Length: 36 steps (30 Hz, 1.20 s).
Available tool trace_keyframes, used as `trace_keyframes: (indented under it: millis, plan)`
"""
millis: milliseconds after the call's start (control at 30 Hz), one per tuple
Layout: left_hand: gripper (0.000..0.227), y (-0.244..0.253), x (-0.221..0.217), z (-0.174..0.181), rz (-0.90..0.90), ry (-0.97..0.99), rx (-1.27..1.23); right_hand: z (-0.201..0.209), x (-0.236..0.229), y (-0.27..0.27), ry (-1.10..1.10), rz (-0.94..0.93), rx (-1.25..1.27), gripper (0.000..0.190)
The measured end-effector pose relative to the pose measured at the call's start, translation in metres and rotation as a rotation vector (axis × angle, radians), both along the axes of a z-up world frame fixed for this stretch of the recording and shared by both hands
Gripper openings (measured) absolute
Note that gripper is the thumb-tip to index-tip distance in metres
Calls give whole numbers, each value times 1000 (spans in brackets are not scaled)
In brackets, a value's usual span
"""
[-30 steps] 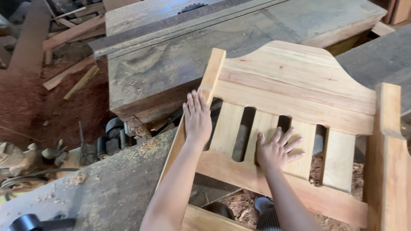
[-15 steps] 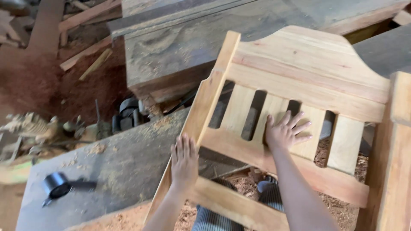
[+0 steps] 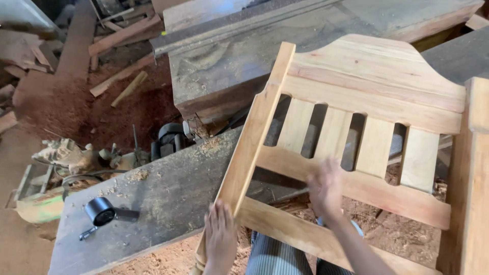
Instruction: Sand a wooden furniture headboard frame using a piece of sandpaper.
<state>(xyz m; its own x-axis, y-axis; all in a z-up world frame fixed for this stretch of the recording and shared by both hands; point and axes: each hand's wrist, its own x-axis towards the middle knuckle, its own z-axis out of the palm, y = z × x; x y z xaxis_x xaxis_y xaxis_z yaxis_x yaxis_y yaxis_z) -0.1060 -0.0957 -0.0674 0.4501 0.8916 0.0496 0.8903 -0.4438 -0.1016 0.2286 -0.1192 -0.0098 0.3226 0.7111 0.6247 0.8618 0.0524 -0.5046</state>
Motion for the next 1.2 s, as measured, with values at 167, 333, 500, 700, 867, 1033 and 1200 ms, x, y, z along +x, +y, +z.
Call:
trace_keyframes:
  millis: [167, 333, 500, 700, 867, 1033, 1200]
  plan:
    - [67, 75, 90, 61, -25, -137, 24, -27, -108, -34, 247, 402, -37, 58]
    - [71, 100, 110, 94, -5, -182, -186, -13, -157, -7, 570, 665, -168, 75]
    - [78, 71, 46, 69, -197, -429, -80, -24, -180, 23, 631, 653, -207, 83]
    - [86, 11, -1, 63, -165, -290, -28, -17, -201, 32, 566, 454, -347, 86]
    - [92, -13, -18, 28, -97, -358, 116, -12, -207, 36, 469, 348, -499, 91]
    - [81, -10, -16, 15, 38, -231, 124, 24, -203, 60, 432, 218, -765, 100]
    - [83, -14, -14, 21, 73, -163, 73, 8, -148, 135, 321, 106, -554, 95]
